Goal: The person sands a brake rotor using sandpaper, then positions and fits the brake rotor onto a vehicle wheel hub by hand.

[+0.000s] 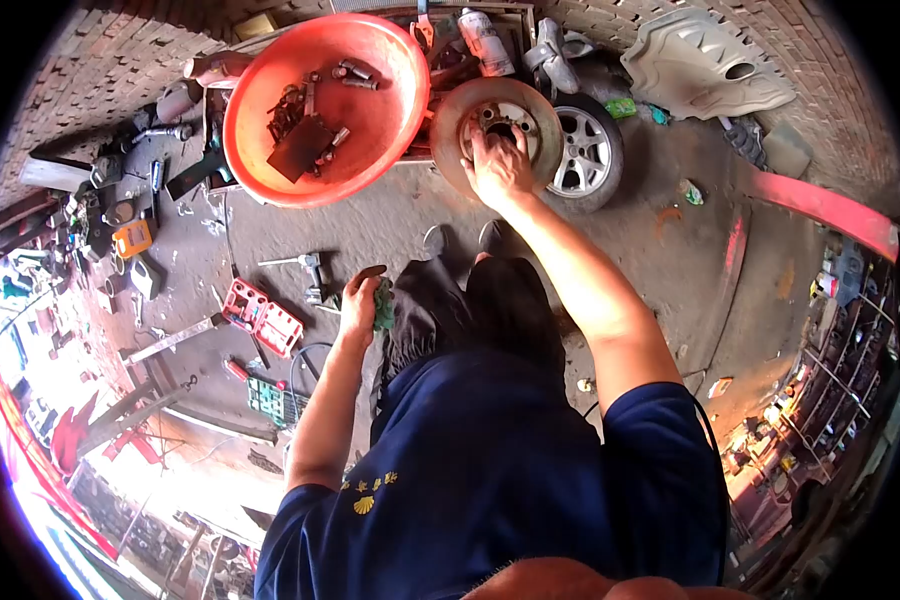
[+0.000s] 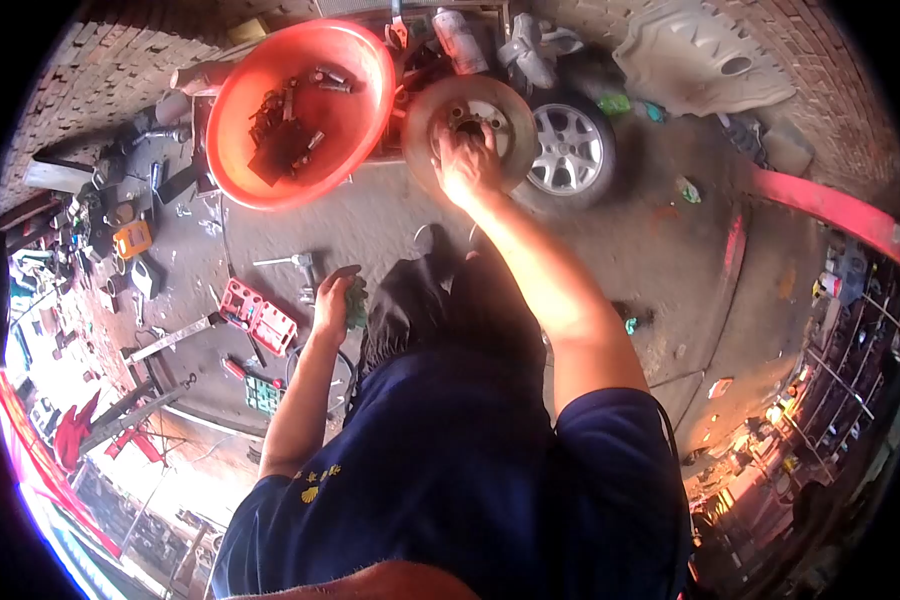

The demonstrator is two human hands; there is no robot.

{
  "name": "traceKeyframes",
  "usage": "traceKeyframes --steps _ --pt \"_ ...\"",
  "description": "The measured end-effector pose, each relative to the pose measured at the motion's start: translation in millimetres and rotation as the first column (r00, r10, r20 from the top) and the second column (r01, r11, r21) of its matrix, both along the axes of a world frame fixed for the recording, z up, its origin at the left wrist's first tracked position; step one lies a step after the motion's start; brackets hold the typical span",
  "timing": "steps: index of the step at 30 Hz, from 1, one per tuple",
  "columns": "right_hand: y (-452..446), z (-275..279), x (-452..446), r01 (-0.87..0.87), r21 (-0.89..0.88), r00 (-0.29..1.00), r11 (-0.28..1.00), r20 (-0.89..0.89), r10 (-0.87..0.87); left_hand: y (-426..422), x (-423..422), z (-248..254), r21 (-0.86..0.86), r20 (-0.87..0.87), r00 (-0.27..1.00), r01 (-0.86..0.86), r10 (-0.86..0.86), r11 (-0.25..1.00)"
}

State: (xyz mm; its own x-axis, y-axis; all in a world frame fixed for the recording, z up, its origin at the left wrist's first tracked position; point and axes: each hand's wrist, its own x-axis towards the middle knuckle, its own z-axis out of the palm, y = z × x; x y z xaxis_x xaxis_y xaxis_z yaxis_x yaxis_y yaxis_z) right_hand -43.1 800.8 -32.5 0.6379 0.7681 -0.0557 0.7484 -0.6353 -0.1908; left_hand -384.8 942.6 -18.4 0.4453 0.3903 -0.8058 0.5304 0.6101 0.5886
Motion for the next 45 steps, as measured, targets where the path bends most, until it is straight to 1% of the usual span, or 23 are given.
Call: traceKeyframes --steps 3,5,6,7,9,10,11,13,14,17,19,23,26,27,28,29,30,31,33,35,38,43,45 --pt "-0.2 -4.2 -1.4 0.031 0.131 0.999 0.991 0.014 -0.033 -2.2 8.0 13.7 0.021 0.030 1.000 0.002 -0.003 1.000" --pt "-6.7 5.1 6.1 0.111 0.192 0.977 0.975 -0.200 -0.072 -0.1 3.0 9.8 0.090 0.050 0.998 0.026 -0.031 0.996" --pt "-10.4 9.8 11.1 0.148 0.406 0.989 0.902 -0.080 -0.126 1.7 4.1 19.4 0.054 0.055 0.998 0.034 -0.037 0.998" --pt "-25.6 45.9 17.1 0.325 0.367 0.906 0.872 -0.386 -0.175 2.8 1.1 19.1 0.054 0.060 0.997 0.041 -0.045 0.998" --pt "-61.1 64.1 34.8 0.659 0.473 0.650 0.585 -0.749 -0.127 5.8 -1.7 13.3 0.137 0.016 0.991 0.132 -0.136 0.982" --pt "-91.8 65.9 40.2 0.659 0.480 0.663 0.579 -0.734 -0.146 7.1 4.4 28.2 0.104 0.010 0.987 0.159 -0.161 0.982" --pt "-132.7 61.0 33.8 0.881 0.416 0.390 0.225 -0.908 0.150 7.7 8.4 31.3 0.065 0.030 0.991 0.128 -0.130 0.990" --pt "-196.4 85.0 -5.9 0.963 0.170 0.266 -0.211 -0.740 0.617 7.5 20.5 32.2 0.011 0.069 0.990 0.123 -0.123 0.992" --pt "-217.7 90.2 -11.3 0.948 0.116 0.311 -0.296 -0.533 0.787 4.7 30.7 37.3 0.026 0.058 0.983 0.173 -0.175 0.985" --pt "-304.8 96.3 -31.5 0.848 0.124 0.474 -0.516 -0.614 0.631 -7.8 71.9 35.2 0.024 0.118 0.944 0.308 -0.309 0.951" --pt "-345.1 107.6 -41.1 0.791 0.092 0.606 -0.605 -0.258 0.752 -24.7 109.9 45.3 0.093 0.128 0.872 0.464 -0.473 0.881" --pt "-434.8 102.2 -65.0 0.646 0.319 0.763 -0.693 -0.287 0.579 -81.3 186.4 88.0 0.169 0.223 0.690 0.668 -0.689 0.724" --pt "-518.7 59.2 -101.6 0.626 0.274 0.585 -0.730 -0.784 0.207 -173.8 251.6 147.9 0.318 0.371 0.391 0.798 -0.842 0.511" --pt "-537.3 39.4 -96.5 0.493 0.366 0.594 -0.789 -0.805 -0.002 -210.3 272.7 154.7 0.321 0.385 0.275 0.855 -0.881 0.408" --pt "-518.2 96.9 -77.4 0.401 0.366 0.658 -0.840 -0.753 -0.014 -257.3 297.7 148.8 0.445 0.456 0.112 0.831 -0.883 0.335" --pt "-525.9 110.0 -62.1 0.592 0.498 0.326 -0.634 -0.867 -0.377 -303.4 317.1 153.4 0.407 0.497 0.021 0.877 -0.867 0.255" --pt "-533.4 122.8 -47.8 0.806 0.406 -0.021 -0.431 -0.708 -0.706 -354.7 333.8 164.2 0.534 0.511 -0.107 0.817 -0.853 0.217" --pt "-523.6 133.9 -42.2 0.511 0.590 0.241 -0.625 -0.796 -0.555 -403.0 349.7 149.8 0.457 0.558 -0.112 0.868 -0.822 0.192" --pt "-518.1 182.9 -33.6 0.566 0.590 0.062 -0.575 -0.726 -0.685 -483.9 365.5 164.2 0.609 0.500 -0.226 0.778 -0.836 0.155" --pt "-551.3 152.5 -21.3 0.556 0.616 0.037 -0.558 -0.689 -0.724 -544.2 377.0 177.0 0.675 0.405 -0.220 0.726 -0.888 0.128" --pt "-588.7 99.4 -21.2 0.612 0.754 0.038 -0.239 -0.329 -0.943 -609.4 393.8 176.5 0.628 0.468 -0.112 0.740 -0.877 0.241" --pt "-653.8 227.7 -18.0 0.670 0.662 -0.011 -0.337 -0.445 -0.896 -660.0 457.5 226.1 0.529 0.563 -0.151 0.821 -0.812 0.215" --pt "-676.5 259.7 -28.1 0.584 0.661 -0.249 -0.471 -0.406 -0.879 -674.5 487.0 245.3 0.421 0.586 -0.158 0.897 -0.795 0.132"
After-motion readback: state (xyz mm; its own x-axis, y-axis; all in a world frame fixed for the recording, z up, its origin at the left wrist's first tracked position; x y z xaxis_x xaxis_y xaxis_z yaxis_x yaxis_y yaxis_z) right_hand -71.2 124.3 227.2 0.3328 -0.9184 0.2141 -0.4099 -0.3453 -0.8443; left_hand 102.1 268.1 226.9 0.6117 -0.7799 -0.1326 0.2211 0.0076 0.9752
